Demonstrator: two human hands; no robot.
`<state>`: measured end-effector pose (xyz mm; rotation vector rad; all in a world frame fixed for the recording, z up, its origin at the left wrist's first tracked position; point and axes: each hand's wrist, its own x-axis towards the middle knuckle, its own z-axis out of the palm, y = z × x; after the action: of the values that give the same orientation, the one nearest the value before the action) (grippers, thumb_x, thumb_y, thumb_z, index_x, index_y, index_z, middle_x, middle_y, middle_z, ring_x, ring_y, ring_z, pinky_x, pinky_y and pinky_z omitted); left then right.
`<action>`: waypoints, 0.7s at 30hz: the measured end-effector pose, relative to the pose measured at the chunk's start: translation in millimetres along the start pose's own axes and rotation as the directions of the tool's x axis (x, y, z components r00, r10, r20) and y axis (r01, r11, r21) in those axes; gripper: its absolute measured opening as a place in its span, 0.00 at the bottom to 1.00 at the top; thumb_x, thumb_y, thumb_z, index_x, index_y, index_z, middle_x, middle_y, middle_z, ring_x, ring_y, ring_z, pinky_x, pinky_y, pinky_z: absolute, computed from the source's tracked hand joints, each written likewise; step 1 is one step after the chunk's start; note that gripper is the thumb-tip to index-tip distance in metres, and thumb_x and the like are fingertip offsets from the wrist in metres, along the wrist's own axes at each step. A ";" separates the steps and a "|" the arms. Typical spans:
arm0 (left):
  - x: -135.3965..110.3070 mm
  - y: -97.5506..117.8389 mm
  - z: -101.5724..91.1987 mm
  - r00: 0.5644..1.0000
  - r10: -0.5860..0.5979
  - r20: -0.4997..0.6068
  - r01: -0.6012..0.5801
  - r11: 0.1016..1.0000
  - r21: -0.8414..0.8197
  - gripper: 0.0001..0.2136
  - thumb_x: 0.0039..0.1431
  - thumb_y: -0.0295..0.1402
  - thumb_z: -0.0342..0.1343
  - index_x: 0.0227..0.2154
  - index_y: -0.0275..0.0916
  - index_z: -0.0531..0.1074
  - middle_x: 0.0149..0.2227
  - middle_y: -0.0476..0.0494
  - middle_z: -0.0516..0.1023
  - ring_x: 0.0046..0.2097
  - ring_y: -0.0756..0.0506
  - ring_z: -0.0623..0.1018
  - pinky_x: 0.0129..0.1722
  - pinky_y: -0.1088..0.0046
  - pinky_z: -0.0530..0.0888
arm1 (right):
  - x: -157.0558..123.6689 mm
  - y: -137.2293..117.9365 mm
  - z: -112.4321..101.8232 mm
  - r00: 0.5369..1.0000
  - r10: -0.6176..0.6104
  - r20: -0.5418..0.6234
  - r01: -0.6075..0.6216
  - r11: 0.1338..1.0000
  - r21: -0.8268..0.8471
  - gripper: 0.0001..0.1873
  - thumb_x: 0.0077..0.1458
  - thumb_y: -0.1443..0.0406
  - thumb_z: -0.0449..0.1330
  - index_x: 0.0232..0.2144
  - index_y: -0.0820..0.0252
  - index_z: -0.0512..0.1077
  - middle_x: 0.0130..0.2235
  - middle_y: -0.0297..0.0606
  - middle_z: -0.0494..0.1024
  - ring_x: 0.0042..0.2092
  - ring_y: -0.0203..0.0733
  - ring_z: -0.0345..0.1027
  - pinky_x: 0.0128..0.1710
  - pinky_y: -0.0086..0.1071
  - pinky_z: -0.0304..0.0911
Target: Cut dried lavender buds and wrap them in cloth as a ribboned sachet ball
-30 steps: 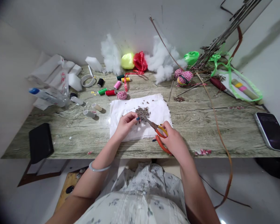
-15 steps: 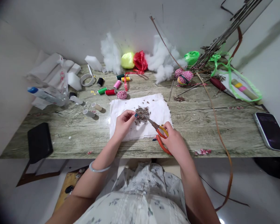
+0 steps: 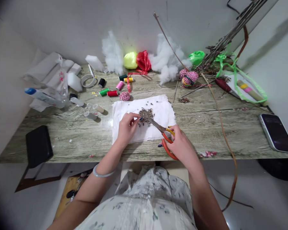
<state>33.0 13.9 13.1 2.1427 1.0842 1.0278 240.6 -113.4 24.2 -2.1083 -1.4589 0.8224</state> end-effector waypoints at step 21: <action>0.4 1.2 2.7 0.986 0.166 -0.031 -0.162 0.982 0.100 0.04 0.61 0.26 0.51 0.33 0.40 0.69 0.32 0.48 0.77 0.33 0.48 0.71 0.38 0.69 0.67 | -2.4 -8.2 -9.1 0.998 0.053 -0.035 -0.057 0.990 -0.127 0.15 0.50 0.54 0.58 0.38 0.51 0.59 0.34 0.35 0.76 0.32 0.44 0.71 0.29 0.31 0.57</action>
<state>35.8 13.2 12.6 2.3317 1.0072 1.1158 240.7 -113.0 36.7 -2.2550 -1.4789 0.7289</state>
